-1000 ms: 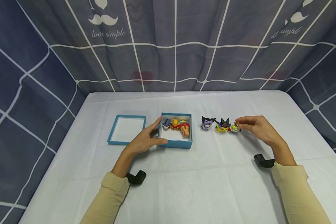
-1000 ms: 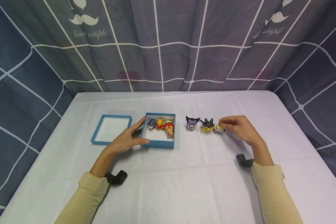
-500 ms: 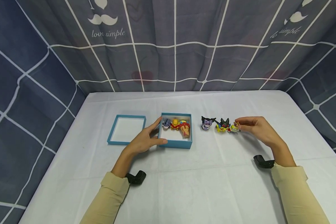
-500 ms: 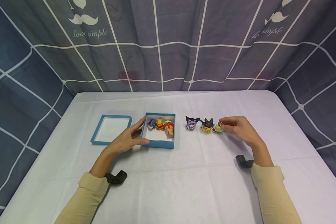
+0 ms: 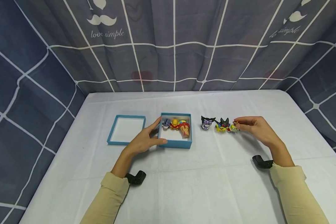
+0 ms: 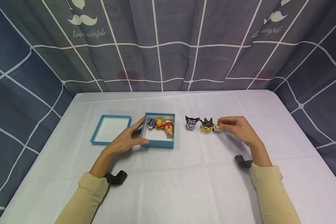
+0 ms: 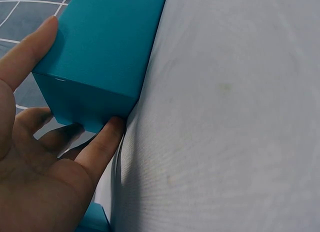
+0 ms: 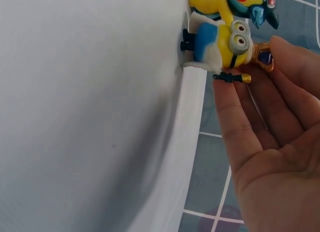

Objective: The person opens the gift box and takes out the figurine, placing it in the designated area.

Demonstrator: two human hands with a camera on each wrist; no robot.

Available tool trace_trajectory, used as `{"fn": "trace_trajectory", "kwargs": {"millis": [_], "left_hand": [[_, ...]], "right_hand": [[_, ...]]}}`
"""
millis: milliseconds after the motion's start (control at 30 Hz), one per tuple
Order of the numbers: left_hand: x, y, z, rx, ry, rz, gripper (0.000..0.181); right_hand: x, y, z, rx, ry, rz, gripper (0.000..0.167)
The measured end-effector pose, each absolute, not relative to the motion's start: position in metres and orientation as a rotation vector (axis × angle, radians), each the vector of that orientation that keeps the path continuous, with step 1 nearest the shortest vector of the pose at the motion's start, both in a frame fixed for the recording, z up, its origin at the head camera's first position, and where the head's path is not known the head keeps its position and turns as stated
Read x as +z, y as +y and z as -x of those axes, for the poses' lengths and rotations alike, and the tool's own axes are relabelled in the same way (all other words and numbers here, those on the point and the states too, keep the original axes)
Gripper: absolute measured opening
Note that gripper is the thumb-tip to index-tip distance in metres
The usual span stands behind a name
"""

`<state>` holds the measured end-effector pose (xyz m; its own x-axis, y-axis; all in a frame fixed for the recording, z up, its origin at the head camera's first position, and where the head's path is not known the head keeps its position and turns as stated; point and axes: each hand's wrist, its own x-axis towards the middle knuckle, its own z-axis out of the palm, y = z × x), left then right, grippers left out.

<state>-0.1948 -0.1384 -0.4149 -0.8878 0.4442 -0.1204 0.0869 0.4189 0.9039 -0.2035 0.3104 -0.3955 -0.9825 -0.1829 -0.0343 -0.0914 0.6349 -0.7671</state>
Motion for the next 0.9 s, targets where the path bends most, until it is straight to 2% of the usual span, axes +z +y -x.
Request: {"fn": "trace_trajectory", "kwargs": {"millis": [500,900], "left_hand": [[-0.4146,-0.1385,0.1946,1.482,2.331,-0.49,0.1],[-0.416,-0.1388,0.1944,1.513,2.309,-0.488,0.1]], "right_hand": [[-0.3975,0.3078,0.2019,-1.315,2.752,0.279,0.036],[-0.4008,0.3054,0.1991,-1.5,2.771,0.177,0.047]]}}
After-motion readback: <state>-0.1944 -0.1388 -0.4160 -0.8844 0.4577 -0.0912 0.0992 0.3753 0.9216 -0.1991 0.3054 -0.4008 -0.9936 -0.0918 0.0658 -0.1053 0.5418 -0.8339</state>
